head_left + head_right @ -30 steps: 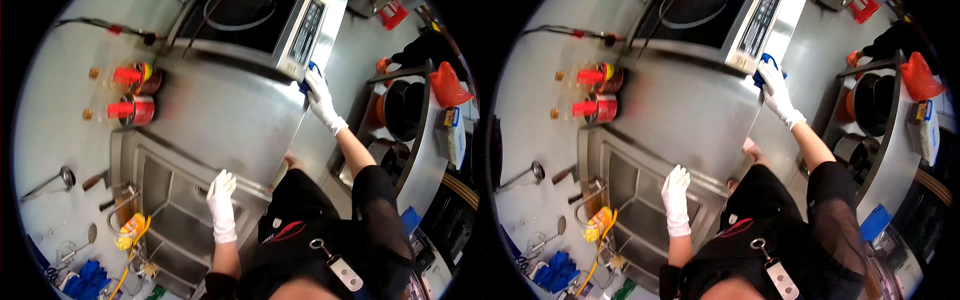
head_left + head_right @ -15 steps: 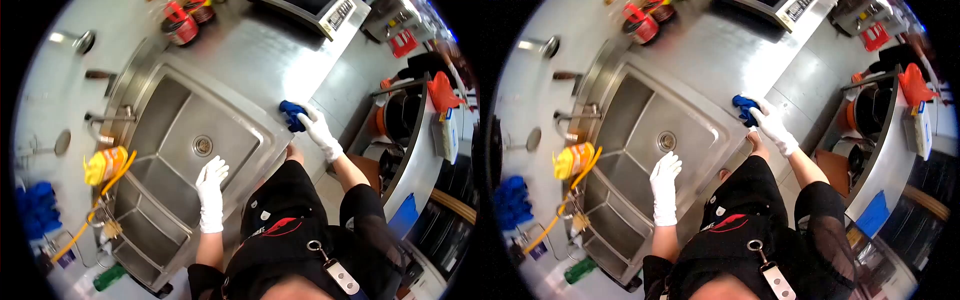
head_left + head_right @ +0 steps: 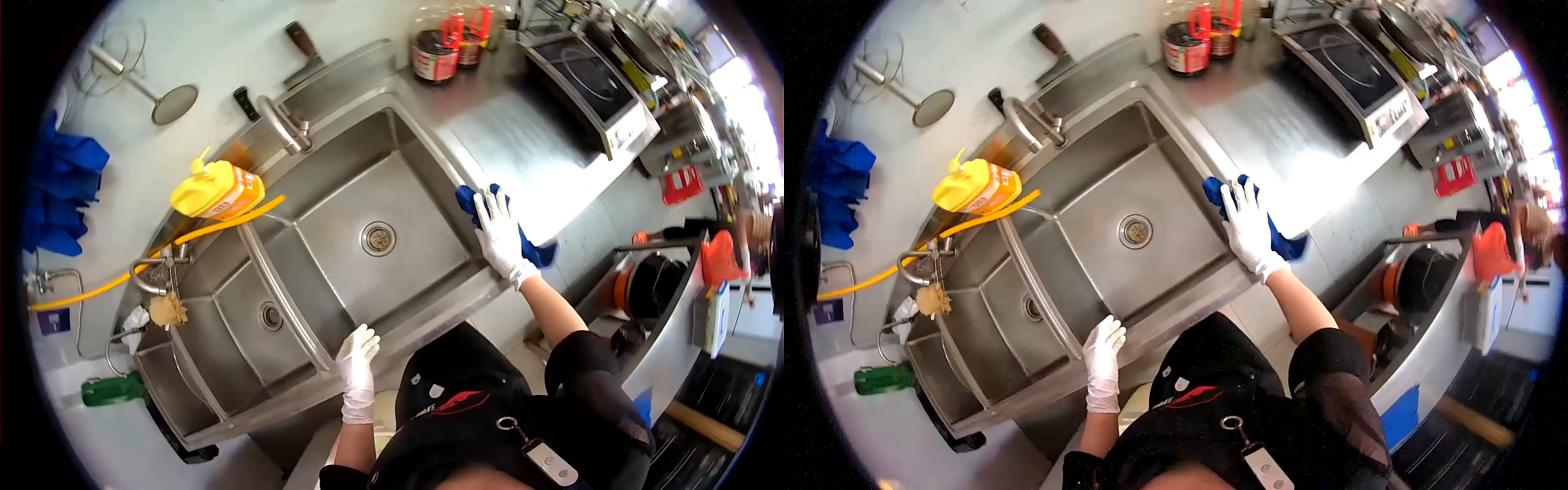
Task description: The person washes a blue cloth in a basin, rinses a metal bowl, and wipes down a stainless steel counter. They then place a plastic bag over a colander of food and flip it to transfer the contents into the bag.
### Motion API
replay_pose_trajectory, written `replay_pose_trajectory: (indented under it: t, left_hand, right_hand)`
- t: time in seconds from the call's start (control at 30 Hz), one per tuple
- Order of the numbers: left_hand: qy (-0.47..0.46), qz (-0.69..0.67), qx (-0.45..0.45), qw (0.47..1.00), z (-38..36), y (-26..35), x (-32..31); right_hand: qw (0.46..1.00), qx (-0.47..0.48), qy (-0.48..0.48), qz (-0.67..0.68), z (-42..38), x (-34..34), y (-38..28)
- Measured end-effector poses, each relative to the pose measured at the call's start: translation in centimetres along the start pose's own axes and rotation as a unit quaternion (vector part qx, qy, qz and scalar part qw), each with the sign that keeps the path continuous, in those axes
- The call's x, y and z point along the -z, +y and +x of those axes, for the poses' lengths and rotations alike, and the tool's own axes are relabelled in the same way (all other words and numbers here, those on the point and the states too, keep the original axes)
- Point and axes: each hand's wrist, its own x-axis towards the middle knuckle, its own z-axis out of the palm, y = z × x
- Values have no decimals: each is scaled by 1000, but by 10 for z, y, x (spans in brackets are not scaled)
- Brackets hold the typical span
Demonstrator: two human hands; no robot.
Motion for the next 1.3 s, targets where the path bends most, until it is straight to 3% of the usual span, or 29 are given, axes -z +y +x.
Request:
replay_pose_trajectory:
  t: [0.2,0.23,0.27,0.3,0.33,0.4,0.47,0.5,0.6,0.73,0.83,0.93,1.03,1.07,1.23,1.3]
  left_hand:
    - [17,-14,14,1000,21,20,-33]
    - [26,-22,15,999,35,28,-42]
    - [37,-15,20,999,38,36,-45]
    - [49,-5,27,998,42,41,-46]
    - [57,-6,29,998,48,44,-46]
    - [69,-14,7,998,56,46,-46]
    - [77,-16,9,997,62,52,-49]
    - [81,-21,4,996,64,53,-51]
    - [64,-31,3,997,66,52,-52]
    - [37,-49,-3,998,56,55,-56]
    - [23,-53,-12,998,50,50,-42]
    - [14,-44,-28,999,36,47,-23]
    - [7,-38,-18,999,23,41,12]
    - [4,-41,-30,999,21,35,25]
    - [13,-67,-26,997,-6,21,95]
    - [25,-69,-25,997,-15,16,117]
  right_hand:
    - [991,84,91,-46,155,-58,-7]
    - [988,114,107,-16,214,-70,-12]
    - [993,30,107,27,249,-102,-10]
    - [967,29,165,192,276,-89,-14]
    - [932,67,270,233,307,-95,-18]
    - [945,148,194,220,349,-112,-20]
    - [963,247,64,84,352,-109,-39]
    - [955,286,6,80,346,-101,-42]
    - [941,308,-56,126,343,-92,-11]
    - [919,362,-98,117,281,-75,19]
    - [914,337,-129,185,203,-47,31]
    - [917,234,-169,275,106,-21,40]
    - [931,156,-194,267,3,3,40]
    - [942,156,-180,235,-25,8,37]
    - [931,-48,-37,361,-110,-11,-30]
    - [949,54,17,309,-127,-37,-80]
